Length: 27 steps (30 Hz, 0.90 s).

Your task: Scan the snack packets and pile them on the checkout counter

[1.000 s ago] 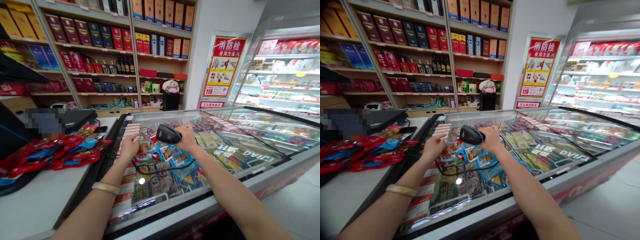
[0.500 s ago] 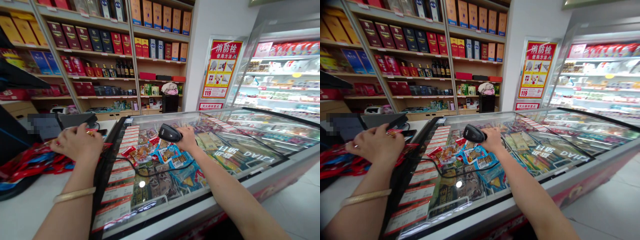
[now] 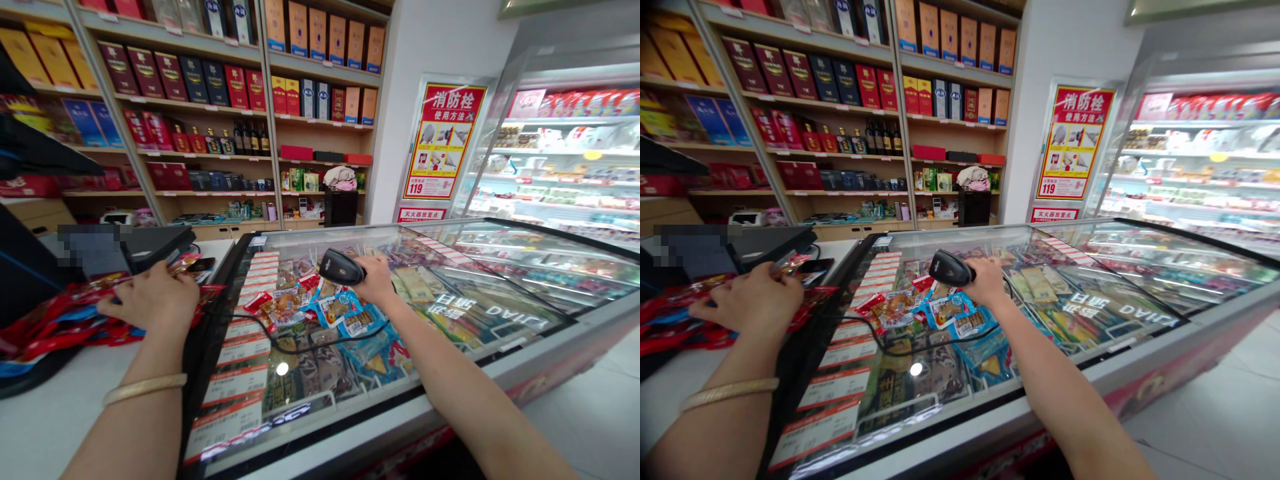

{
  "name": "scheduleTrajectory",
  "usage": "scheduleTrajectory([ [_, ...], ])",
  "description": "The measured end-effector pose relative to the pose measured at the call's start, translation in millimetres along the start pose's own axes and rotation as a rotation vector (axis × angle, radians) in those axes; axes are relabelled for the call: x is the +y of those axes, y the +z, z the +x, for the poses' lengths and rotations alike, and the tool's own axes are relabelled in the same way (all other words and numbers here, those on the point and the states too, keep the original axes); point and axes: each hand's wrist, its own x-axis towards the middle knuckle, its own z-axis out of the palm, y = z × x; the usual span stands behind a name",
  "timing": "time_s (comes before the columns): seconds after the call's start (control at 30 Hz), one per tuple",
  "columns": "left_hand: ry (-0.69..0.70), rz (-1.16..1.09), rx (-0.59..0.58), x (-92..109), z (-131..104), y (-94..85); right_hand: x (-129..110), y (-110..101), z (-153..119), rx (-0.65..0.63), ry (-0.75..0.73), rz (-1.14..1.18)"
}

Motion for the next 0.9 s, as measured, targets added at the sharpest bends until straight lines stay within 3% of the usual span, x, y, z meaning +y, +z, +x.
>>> scheduleTrajectory([
  [0.2, 0.01, -0.103, 0.102, 4, -1, -1.2, -2, -1, 0, -0.022, -0.004, -0.001],
  [0.33, -0.005, -0.115, 0.037, 7, -3, 0.3, -2, -1, 0, -0.034, -0.002, -0.038],
  [0.57, 0.176, -0.224, 0.145, 13, -7, 3.6, -2, 0, 0, -0.017, 0.0, -0.041],
  [0.67, 0.151, -0.483, 0.032, 25, -15, 17.0, -4, 0, 0, -0.013, 0.003, -0.026],
  [0.8, -0.181, -0.945, -0.29, 46, -40, 39.2, -4, -1, 1, -0.004, 0.004, -0.018],
  [0.9, -0.355, -1.07, -0.463, 56, -60, 49.0, -4, -1, 1, -0.001, 0.004, -0.015],
])
